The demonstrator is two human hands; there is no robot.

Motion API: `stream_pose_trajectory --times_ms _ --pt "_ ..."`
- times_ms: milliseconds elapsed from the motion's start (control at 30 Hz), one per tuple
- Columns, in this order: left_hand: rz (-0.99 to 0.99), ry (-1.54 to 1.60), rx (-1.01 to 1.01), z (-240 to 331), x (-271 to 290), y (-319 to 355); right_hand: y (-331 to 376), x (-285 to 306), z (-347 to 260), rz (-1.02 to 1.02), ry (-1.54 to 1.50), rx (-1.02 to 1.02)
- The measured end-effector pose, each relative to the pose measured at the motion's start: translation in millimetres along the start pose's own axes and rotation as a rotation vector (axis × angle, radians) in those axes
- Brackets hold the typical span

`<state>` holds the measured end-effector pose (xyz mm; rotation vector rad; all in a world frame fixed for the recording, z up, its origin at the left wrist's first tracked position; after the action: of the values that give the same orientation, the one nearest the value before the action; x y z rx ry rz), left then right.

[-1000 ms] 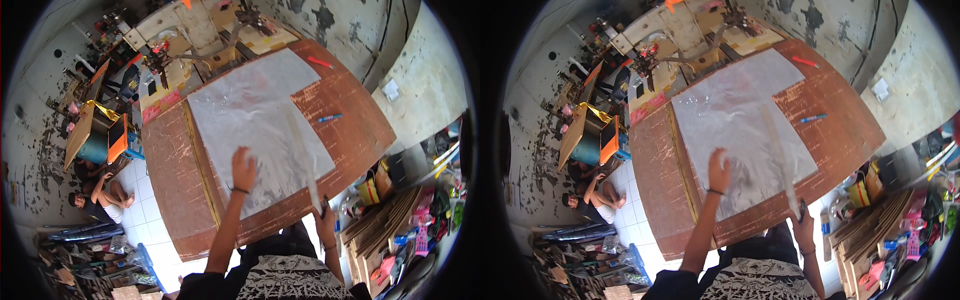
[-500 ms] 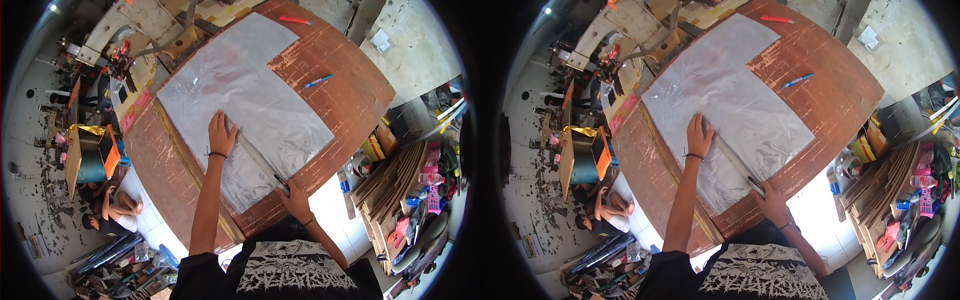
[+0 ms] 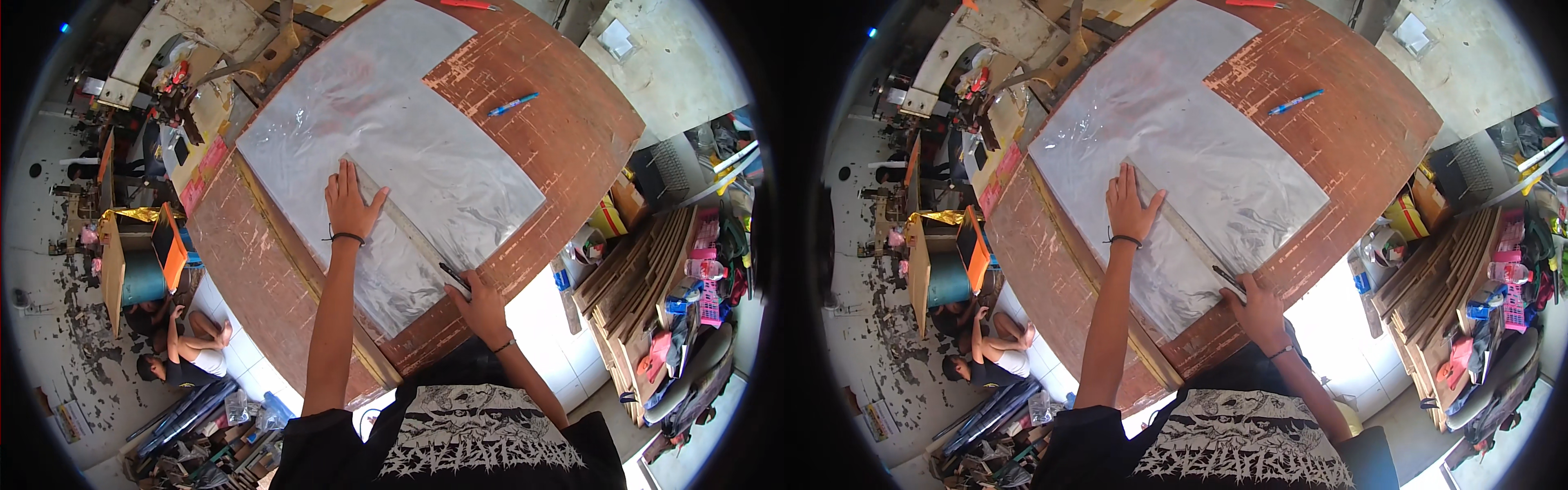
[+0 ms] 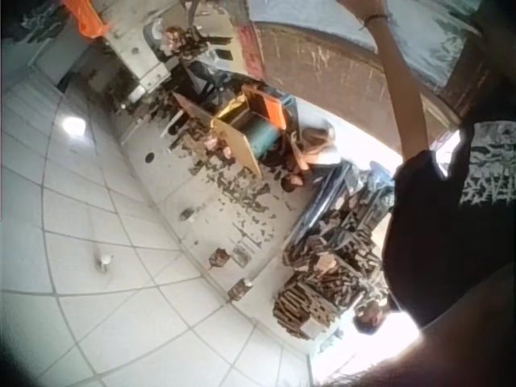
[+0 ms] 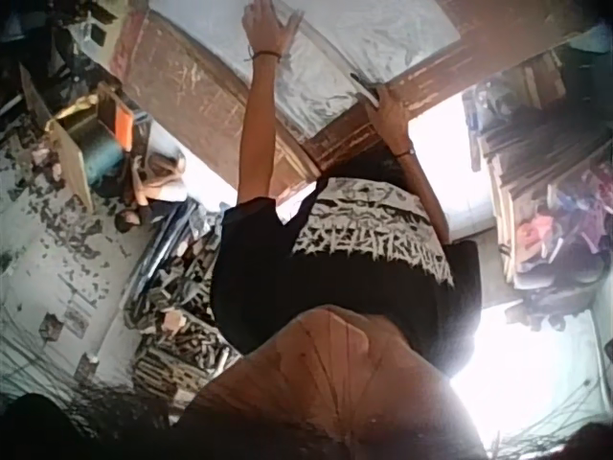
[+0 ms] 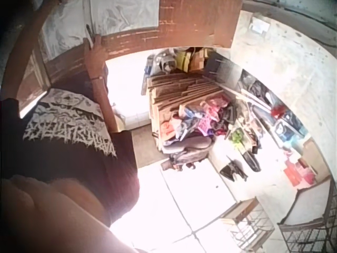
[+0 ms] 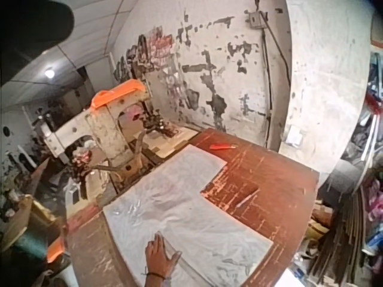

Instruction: The person aligns a metal ruler across a translucent plastic sheet on a wooden table and marks lines on the sheet with a black marker.

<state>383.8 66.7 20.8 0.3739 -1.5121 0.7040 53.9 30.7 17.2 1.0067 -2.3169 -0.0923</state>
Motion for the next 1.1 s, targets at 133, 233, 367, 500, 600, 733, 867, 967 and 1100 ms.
stream_pose_trajectory --times_ms 133,233,367,500,600,733,867,967,1100 --pt "-0.026 -0.045 -0.003 -1.0 -2.9 -2.2 -0.3 -1.7 3.3 0.022 0.035 0.008" --pt "-0.066 -0.02 0.015 0.7 -2.5 -4.5 1.6 4.1 -0.6 0.09 0.033 0.038" --pt "-0.127 0.044 0.026 0.6 -3.6 -3.9 6.6 12.3 4.0 0.137 0.042 0.048" --pt "-0.108 0.011 0.036 -3.0 -2.9 -3.9 21.0 24.1 4.6 0.142 0.074 0.076" --pt "-0.098 0.012 0.032 -2.3 -4.8 -6.0 34.7 29.6 14.5 0.122 0.076 0.048" --pt "-0.123 0.051 0.05 -2.2 -3.3 -6.6 40.9 30.9 19.6 0.13 0.064 0.052" --pt "-0.111 0.054 0.049 -0.5 -2.3 -6.5 41.5 31.4 19.7 0.139 0.064 0.065" --pt "-0.056 0.035 0.039 -3.7 -0.6 -4.5 41.9 31.2 14.3 0.131 0.063 0.097" --pt "-0.058 0.043 0.034 -2.1 -1.1 -4.1 42.8 30.8 17.1 0.126 0.052 0.076"
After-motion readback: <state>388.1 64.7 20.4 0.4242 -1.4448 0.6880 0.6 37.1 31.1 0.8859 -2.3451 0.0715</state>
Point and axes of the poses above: each hand's wrist, its own y-axis away from the middle knuckle, its own x-axis out of the back of the hand, z = x × y, the point moved 10 cm from there along -y, towards the middle knuckle, and after that the axes turned 9 degrees about -y, right-handed, at the moved point
